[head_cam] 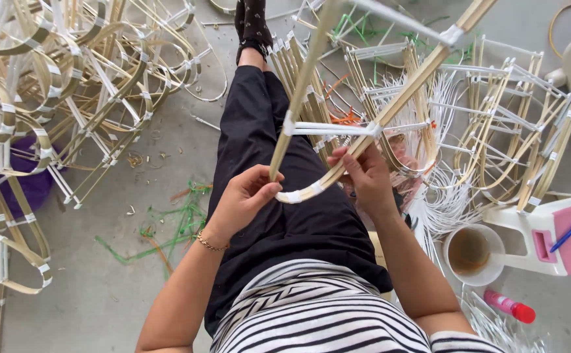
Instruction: Assembling bamboo frame structures using strips and adhesive or tape in a workshop setting.
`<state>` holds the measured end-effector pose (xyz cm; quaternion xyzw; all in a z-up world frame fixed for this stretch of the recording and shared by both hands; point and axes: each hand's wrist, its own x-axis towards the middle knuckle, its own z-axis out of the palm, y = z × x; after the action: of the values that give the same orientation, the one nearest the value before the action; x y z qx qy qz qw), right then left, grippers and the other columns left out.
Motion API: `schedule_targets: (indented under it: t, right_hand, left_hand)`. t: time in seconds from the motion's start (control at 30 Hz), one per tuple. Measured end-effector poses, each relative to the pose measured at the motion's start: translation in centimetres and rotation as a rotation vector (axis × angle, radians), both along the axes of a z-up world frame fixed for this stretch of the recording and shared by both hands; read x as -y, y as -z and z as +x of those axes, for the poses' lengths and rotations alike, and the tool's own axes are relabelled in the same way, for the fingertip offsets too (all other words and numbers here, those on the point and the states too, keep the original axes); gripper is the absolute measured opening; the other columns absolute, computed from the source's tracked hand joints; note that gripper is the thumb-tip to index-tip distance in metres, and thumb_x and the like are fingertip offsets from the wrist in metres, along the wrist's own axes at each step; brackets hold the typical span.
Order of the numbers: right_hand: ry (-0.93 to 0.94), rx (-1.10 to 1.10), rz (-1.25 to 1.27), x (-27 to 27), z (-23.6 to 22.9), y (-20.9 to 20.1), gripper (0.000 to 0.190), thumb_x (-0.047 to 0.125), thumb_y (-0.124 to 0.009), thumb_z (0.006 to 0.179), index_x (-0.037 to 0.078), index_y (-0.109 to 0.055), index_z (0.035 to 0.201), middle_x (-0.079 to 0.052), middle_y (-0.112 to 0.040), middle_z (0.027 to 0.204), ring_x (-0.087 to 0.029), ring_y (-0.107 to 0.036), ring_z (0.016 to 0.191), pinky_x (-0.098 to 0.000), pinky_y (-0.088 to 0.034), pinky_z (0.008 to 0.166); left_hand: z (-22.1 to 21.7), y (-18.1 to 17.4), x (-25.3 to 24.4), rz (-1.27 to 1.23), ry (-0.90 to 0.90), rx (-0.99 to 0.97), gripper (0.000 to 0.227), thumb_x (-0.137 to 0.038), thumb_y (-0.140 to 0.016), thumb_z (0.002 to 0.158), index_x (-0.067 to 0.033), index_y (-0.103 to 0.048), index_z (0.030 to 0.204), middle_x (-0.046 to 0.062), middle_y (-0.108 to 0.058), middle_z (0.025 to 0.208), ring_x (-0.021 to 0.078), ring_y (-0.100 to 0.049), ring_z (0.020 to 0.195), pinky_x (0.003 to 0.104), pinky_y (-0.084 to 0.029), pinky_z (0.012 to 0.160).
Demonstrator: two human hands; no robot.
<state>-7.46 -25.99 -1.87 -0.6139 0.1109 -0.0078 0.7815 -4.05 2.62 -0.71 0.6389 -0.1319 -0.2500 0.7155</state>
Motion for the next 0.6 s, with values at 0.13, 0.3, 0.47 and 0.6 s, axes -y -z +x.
schedule_targets:
  t: [0.13,0.3,0.47,0.6]
  right_hand:
    - [-0.07,0.019,-0.069,-1.7,-1.7,1.3,0.02,0.01,-0.057,0.109,-0.001,-0.058,0.126,-0.009,-0.068,0.116,-0.017,-0.072,0.108,-0.0324,-0.063,0.089]
    - [-0.138,0.147,-0.422,-5.9,-4.2,-2.8,0.068,0.009,-0.073,0.093,0.001,-0.041,0.152,-0.004,-0.071,0.102,-0.012,-0.07,0.093,-0.0261,-0.057,0.082]
    - [-0.225,0.371,-0.552,-6.9,-5.9,-2.9,0.074,0.006,-0.081,0.087,0.0,-0.045,0.151,-0.004,-0.069,0.095,-0.011,-0.072,0.085,-0.0255,-0.062,0.075]
    - [-0.283,0.485,-0.684,-7.4,-6.2,-3.9,0.077,0.008,-0.085,0.083,0.0,-0.046,0.149,-0.006,-0.069,0.09,-0.013,-0.073,0.079,-0.0267,-0.062,0.072]
  left_hand:
    - [2.0,-1.3,-0.6,-0.095,-0.082,0.1,0.039,-0.014,-0.065,0.101,-0.003,-0.053,0.137,0.0,-0.067,0.116,0.0042,-0.063,0.106,0.021,-0.052,0.095]
    - [4.3,-2.4,-1.1,0.09,-0.385,0.116,0.042,-0.019,-0.064,0.102,-0.0043,-0.054,0.14,0.003,-0.067,0.101,0.0061,-0.067,0.085,0.022,-0.059,0.073]
    - [4.6,1.0,-1.5,0.075,-0.407,0.034,0.026,-0.02,-0.06,0.105,-0.0013,-0.065,0.124,0.004,-0.071,0.089,0.0067,-0.065,0.071,0.023,-0.056,0.063]
    - [4.3,2.1,-1.4,0.151,-0.409,0.151,0.024,-0.018,-0.058,0.109,-0.0013,-0.067,0.123,0.005,-0.075,0.093,0.0064,-0.061,0.072,0.022,-0.052,0.063]
